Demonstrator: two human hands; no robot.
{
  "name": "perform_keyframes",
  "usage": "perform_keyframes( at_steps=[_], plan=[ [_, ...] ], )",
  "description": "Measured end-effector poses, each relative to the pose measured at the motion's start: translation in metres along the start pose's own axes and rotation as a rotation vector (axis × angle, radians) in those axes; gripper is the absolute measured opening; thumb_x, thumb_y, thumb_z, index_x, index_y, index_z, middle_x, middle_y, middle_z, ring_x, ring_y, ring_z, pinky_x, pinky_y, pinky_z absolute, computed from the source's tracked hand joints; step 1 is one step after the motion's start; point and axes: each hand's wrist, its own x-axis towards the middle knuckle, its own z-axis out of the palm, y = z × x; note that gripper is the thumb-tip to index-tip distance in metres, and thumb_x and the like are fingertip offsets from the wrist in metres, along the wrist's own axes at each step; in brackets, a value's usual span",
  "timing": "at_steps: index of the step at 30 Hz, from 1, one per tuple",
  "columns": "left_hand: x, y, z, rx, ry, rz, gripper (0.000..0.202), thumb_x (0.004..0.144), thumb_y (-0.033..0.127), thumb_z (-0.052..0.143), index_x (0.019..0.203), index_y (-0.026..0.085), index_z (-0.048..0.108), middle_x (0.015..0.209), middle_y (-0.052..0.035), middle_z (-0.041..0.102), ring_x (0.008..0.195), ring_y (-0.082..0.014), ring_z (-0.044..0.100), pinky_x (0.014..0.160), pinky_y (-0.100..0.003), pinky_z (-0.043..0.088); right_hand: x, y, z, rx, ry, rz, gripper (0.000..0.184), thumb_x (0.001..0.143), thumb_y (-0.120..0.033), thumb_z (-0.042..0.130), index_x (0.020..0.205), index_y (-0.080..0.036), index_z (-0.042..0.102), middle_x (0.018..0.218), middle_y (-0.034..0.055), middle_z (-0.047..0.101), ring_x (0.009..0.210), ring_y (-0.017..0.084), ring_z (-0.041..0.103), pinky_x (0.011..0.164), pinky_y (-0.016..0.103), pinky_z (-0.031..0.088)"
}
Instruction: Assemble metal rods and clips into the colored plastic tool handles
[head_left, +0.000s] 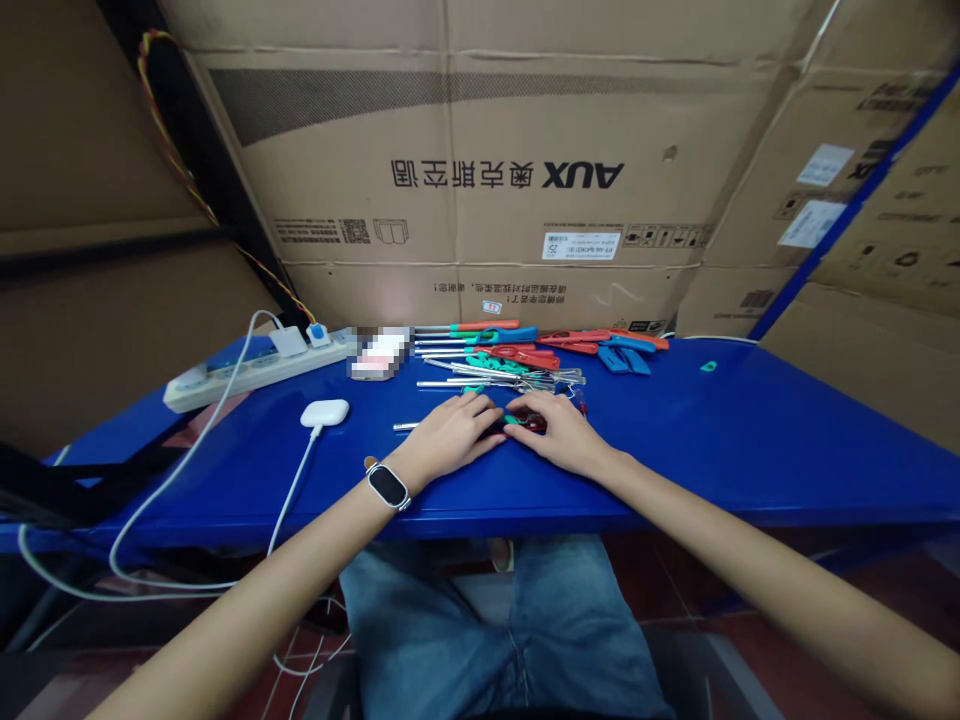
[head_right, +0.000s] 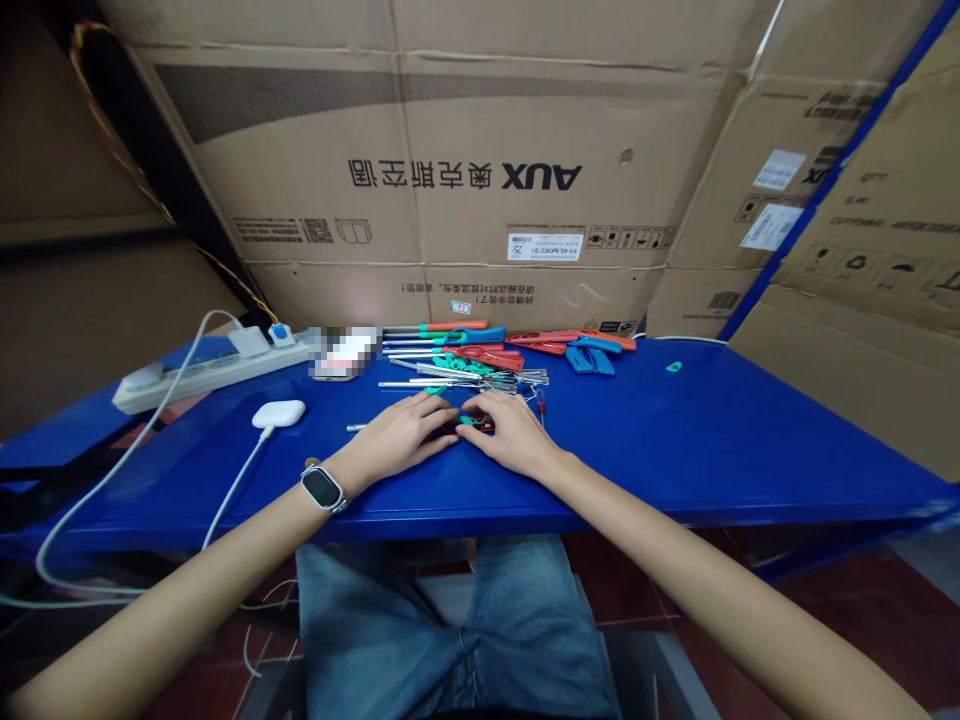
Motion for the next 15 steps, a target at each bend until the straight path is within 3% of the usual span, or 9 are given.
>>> perform_keyframes(
  at_steps=[4,7,15],
  plan=[
    [-0.003,-0.001,-0.004,-0.074,0.058,-0.046,0.04,0.101,0.045,0.045,0.125,0.016,0.059,0.12,-0.0108,0.064,0.113,-0.0262,0.059,0.099,-0.043,0.049,0.007,0.004,-0.006,0.089,0.116,0.02,0.014,0.092,-0.028,0.059,0.099,-0.02,0.068,0.104,0.0067,0.073,0.099,0.021,0.067,0.09,0.035,0.049],
    [-0.002,-0.004,-0.009,-0.123,0.106,-0.083,0.033,0.102,0.038,0.044,0.121,0.017,0.061,0.117,-0.0104,0.066,0.113,-0.0249,0.06,0.102,-0.042,0.048,0.018,0.015,-0.014,0.05,0.155,0.032,0.013,0.091,-0.024,0.057,0.094,-0.02,0.069,0.098,0.0063,0.074,0.094,0.021,0.068,0.088,0.035,0.049],
    [0.035,-0.033,-0.015,-0.162,0.151,-0.192,0.024,0.099,0.023,0.043,0.106,0.017,0.065,0.105,-0.0085,0.069,0.101,-0.0251,0.063,0.087,-0.04,0.052,0.078,0.052,-0.023,-0.274,0.088,0.162,0.016,0.084,-0.023,0.063,0.098,-0.018,0.069,0.102,0.0104,0.073,0.096,0.025,0.063,0.088,0.041,0.047]
  ],
)
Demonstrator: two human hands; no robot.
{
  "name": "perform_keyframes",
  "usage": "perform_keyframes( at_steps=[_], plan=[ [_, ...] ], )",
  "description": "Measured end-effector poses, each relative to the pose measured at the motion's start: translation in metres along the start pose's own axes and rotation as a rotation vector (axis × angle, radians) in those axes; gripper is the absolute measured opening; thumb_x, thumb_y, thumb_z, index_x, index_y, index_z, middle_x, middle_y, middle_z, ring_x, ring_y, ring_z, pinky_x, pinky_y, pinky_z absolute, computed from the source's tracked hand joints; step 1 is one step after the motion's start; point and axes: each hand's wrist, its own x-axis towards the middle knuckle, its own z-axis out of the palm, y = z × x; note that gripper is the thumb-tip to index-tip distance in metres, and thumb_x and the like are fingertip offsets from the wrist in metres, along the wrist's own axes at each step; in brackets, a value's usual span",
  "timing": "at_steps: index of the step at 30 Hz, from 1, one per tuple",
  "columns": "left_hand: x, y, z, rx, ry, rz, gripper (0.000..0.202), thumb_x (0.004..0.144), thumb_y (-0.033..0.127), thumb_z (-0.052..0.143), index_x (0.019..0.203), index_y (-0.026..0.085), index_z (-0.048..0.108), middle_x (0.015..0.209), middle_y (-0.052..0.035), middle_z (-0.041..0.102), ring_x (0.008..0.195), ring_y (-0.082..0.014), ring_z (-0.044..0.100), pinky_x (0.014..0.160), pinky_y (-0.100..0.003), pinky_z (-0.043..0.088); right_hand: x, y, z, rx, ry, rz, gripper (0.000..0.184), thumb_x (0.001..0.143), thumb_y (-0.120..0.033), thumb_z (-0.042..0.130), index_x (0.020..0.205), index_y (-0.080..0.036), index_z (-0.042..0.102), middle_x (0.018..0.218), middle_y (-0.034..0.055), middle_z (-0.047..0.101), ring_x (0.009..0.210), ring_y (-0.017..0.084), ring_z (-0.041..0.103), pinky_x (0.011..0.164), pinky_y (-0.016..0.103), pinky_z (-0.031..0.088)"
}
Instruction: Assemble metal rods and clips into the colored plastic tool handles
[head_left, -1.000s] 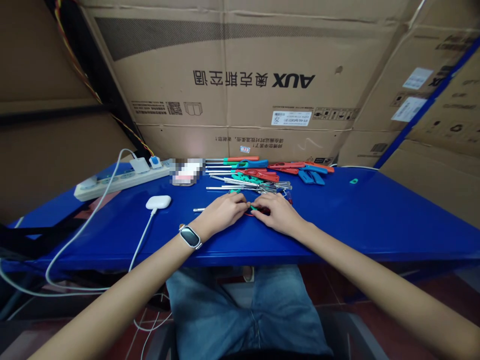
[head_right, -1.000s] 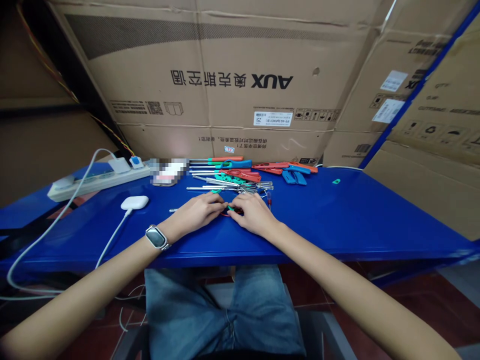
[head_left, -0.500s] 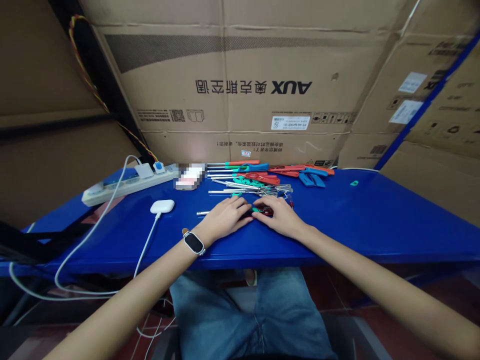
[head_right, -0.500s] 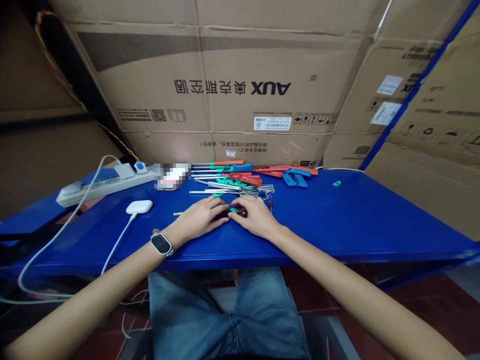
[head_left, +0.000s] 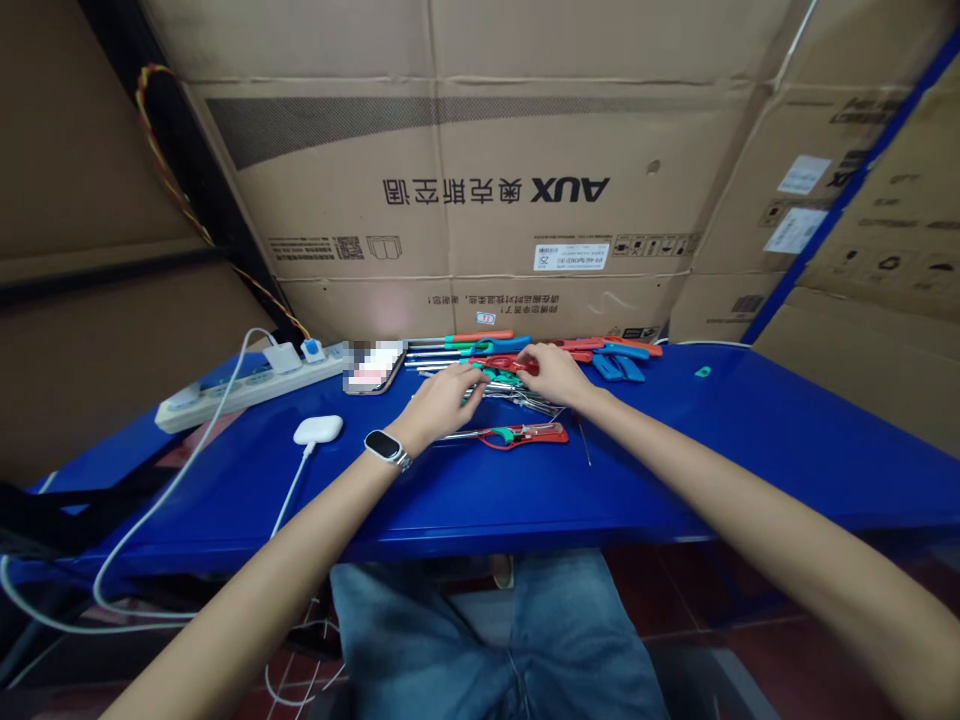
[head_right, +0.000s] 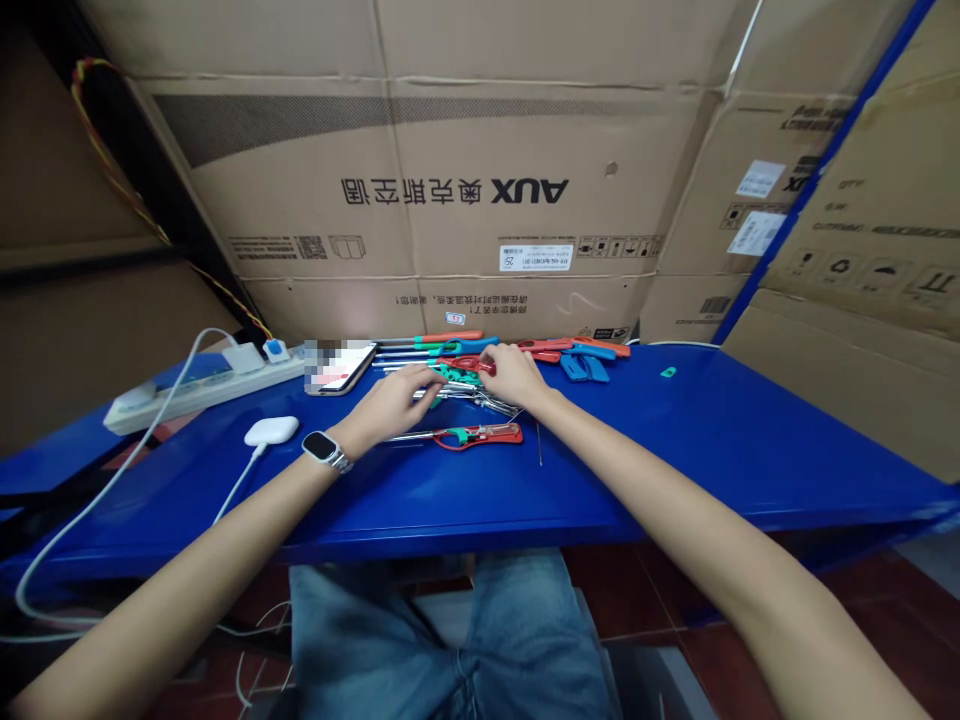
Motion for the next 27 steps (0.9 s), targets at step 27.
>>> perform_keyframes(
  at_steps=[27],
  plan=[
    [-0.009,0.015,0.0,0.16,0.165,0.243,0.034,0.094,0.042,0.06,0.121,0.021,0.062,0.121,-0.009,0.065,0.113,-0.027,0.056,0.096,-0.043,0.043,-0.055,-0.017,-0.019,0.477,-0.126,-0.131,0.031,0.095,-0.03,0.046,0.118,-0.02,0.064,0.076,-0.0005,0.064,0.058,0.013,0.05,0.059,0.027,0.04]
  ],
)
